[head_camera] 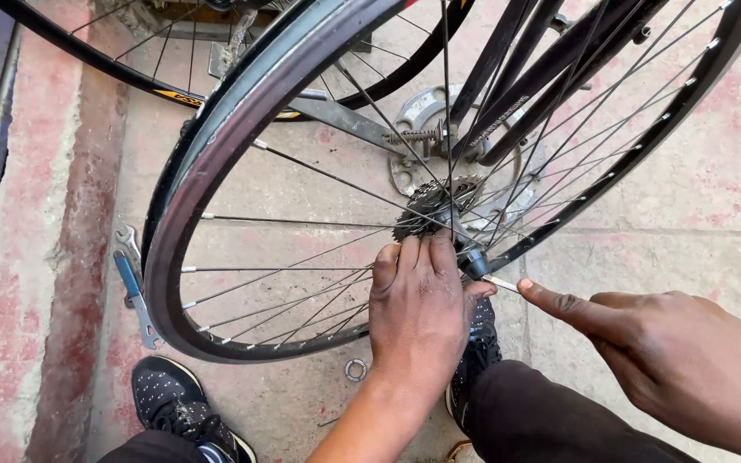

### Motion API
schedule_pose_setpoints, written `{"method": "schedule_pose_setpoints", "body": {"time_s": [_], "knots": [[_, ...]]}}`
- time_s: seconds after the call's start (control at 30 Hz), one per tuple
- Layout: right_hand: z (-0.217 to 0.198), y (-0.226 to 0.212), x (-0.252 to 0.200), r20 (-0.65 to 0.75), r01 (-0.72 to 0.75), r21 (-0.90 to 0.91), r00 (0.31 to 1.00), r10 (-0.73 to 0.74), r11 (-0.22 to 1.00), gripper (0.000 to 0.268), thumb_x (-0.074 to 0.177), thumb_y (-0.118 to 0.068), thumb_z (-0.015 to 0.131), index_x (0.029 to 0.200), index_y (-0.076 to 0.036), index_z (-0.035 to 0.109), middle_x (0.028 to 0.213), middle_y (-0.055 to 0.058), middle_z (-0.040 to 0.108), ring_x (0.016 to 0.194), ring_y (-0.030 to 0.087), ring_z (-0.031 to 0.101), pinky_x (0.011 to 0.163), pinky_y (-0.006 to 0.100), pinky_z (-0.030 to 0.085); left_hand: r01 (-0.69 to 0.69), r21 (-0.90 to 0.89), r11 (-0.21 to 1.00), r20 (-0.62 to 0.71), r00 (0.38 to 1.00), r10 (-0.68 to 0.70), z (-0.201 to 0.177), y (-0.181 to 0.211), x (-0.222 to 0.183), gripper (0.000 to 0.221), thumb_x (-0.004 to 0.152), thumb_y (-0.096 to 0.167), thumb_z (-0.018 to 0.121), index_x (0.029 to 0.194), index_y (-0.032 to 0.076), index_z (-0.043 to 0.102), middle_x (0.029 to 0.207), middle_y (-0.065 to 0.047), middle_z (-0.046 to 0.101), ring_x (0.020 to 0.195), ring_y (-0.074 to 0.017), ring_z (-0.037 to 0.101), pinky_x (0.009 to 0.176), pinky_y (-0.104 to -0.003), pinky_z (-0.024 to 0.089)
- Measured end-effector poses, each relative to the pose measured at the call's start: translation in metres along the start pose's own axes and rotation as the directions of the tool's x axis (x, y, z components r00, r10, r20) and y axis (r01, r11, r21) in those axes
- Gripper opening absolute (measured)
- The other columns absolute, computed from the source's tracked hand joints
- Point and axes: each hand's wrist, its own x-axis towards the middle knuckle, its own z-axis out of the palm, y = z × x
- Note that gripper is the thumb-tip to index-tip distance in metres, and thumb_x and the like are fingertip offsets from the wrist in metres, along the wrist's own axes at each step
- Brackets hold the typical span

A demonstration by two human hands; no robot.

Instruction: Removing a tire from a bicycle wheel rim and performing maintenance on the wheel hub using a screwdriver.

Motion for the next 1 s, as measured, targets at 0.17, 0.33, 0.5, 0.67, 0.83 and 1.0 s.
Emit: {"method": "schedule_pose_setpoints", "body": {"time_s": [0.17,0.33,0.5,0.67,0.83,1.0], "knots": [[-0.01,-0.006,-0.001,0.007,-0.018,-0.085,1.0,0.019,0.996,0.075,0.085,-0.021,0.045,0.142,-0.066,0.028,0.079,-0.017,0.076,0.062,0.017,0.076,0.064,0.031,0.062,-0.012,0.039,0.999,-0.051,0.999,0.014,0.003,-0.002,-0.001,0.075,0.087,0.059,0.061,0.126,-0.005,0.056,0.091,-0.007,0.062,0.087,-0.0194,0.05,0.097,-0.037,0.019],[0.005,-0.007,-0.001,-0.016,-0.065,-0.085,0.998,0.063,0.994,0.077,0.085,-0.019,0.045,0.141,-0.068,0.028,0.078,-0.02,0.075,0.062,0.013,0.076,0.065,0.029,0.061,0.009,-0.041,0.999,-0.044,0.999,-0.011,0.002,-0.004,-0.002,0.071,0.088,0.057,0.061,0.122,-0.005,0.056,0.088,-0.009,0.059,0.085,-0.0216,0.049,0.093,-0.038,0.024],[0.03,-0.005,-0.003,-0.152,-0.017,0.14,0.988,0.038,0.99,0.081,0.079,-0.015,0.052,0.143,-0.063,0.038,0.071,-0.011,0.075,0.055,0.019,0.075,0.063,0.036,0.058,0.025,-0.043,0.999,-0.018,1.0,-0.026,0.002,-0.003,0.0,0.071,0.087,0.057,0.062,0.122,-0.004,0.058,0.087,-0.009,0.062,0.085,-0.0211,0.05,0.093,-0.038,0.024],[0.02,-0.012,-0.003,-0.138,-0.028,0.344,0.987,0.08,0.939,0.07,0.081,-0.016,0.054,0.136,-0.059,0.052,0.08,-0.014,0.084,0.051,0.023,0.076,0.062,0.038,0.058,0.014,0.035,0.999,-0.047,0.999,-0.012,0.004,-0.004,-0.002,0.071,0.088,0.06,0.06,0.121,-0.003,0.059,0.088,-0.007,0.061,0.086,-0.0197,0.048,0.094,-0.037,0.021],[0.013,-0.015,-0.004,-0.057,-0.103,0.277,0.991,0.123,0.955,0.068,0.086,-0.021,0.051,0.137,-0.067,0.047,0.077,-0.015,0.082,0.052,0.019,0.074,0.063,0.036,0.056,0.0,0.003,1.0,-0.039,0.999,0.001,0.004,-0.005,-0.002,0.071,0.087,0.059,0.061,0.119,-0.004,0.058,0.088,-0.009,0.061,0.086,-0.0191,0.05,0.095,-0.038,0.022],[0.019,-0.009,0.001,-0.086,-0.058,0.184,0.993,0.075,0.981,0.071,0.086,-0.02,0.05,0.139,-0.066,0.042,0.072,-0.014,0.079,0.05,0.018,0.074,0.06,0.035,0.057,0.018,-0.007,1.0,-0.041,0.999,-0.018,0.004,-0.005,-0.002,0.071,0.087,0.059,0.062,0.12,-0.004,0.059,0.086,-0.008,0.061,0.085,-0.0198,0.049,0.094,-0.038,0.022]]}}
